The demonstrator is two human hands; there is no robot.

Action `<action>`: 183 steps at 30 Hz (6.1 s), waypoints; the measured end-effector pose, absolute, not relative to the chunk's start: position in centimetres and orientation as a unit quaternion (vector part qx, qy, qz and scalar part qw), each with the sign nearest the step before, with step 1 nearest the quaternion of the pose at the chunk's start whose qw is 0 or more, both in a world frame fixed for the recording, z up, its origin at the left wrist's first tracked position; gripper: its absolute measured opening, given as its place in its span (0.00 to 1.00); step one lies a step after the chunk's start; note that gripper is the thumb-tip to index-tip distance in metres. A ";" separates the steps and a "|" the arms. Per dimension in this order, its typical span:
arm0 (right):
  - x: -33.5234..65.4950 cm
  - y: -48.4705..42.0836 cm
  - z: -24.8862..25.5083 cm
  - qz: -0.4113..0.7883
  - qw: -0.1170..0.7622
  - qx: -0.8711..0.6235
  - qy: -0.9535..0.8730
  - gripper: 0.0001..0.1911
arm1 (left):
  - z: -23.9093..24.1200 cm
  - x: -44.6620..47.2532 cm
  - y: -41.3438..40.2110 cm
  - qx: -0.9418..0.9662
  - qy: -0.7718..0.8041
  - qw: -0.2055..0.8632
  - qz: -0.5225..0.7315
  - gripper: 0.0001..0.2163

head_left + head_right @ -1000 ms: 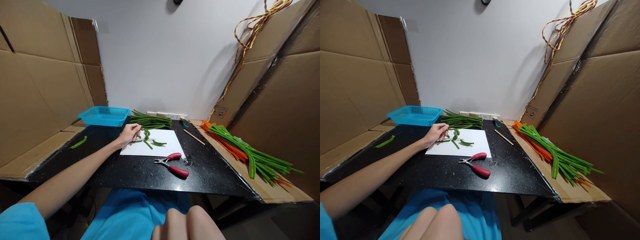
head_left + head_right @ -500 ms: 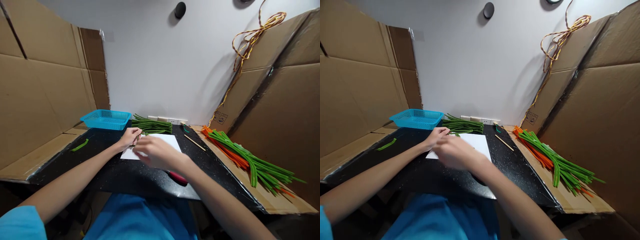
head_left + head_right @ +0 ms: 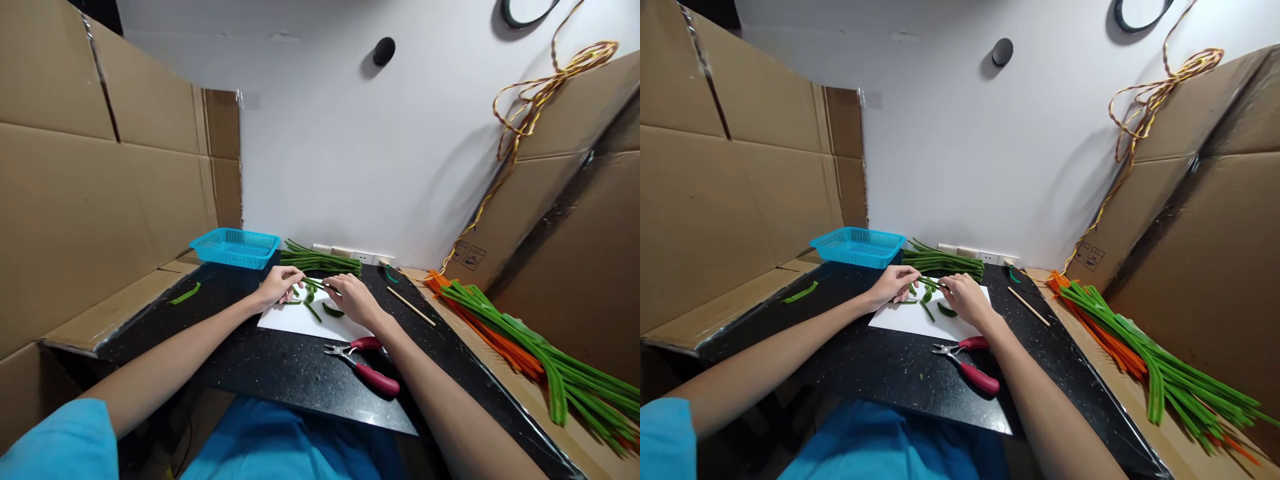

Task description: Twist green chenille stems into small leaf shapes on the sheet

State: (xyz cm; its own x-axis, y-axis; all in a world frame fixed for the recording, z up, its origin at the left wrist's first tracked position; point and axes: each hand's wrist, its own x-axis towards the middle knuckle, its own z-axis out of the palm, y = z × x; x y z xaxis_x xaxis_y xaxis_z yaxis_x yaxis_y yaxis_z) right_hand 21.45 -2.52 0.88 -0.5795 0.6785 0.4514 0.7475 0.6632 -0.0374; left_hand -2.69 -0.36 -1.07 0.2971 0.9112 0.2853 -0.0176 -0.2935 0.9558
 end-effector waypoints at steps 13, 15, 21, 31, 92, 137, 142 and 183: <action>21.7 -2.5 0.5 -0.034 0.235 -0.403 -0.884 0.13 | -1.1 -2.6 -0.7 0.670 0.357 0.457 0.463 0.15; 21.9 -2.3 0.5 -0.006 0.252 -0.390 -0.886 0.15 | -1.1 -2.6 -0.7 0.674 0.355 0.457 0.459 0.17; 22.3 -1.2 0.3 0.038 0.289 -0.387 -0.875 0.12 | -0.9 -2.6 -0.9 0.670 0.357 0.449 0.471 0.23; 22.1 -1.6 0.2 0.005 0.263 -0.381 -0.886 0.12 | -1.1 -2.3 -0.8 0.682 0.363 0.433 0.464 0.20; 23.0 -0.4 0.4 0.449 0.524 -0.374 -0.619 0.24 | -0.8 -2.5 -0.7 0.626 0.341 0.480 0.511 0.09; 23.6 0.5 0.4 0.335 0.576 -0.380 -0.641 0.22 | -0.6 -2.8 -0.6 0.620 0.344 0.513 0.483 0.19; 23.3 0.6 0.2 0.346 0.576 -0.379 -0.636 0.25 | -0.6 -2.7 -0.5 0.614 0.361 0.497 0.496 0.17; 23.0 -0.4 0.5 0.269 0.493 -0.419 -0.714 0.23 | -0.9 -2.4 -0.5 0.621 0.361 0.492 0.492 0.08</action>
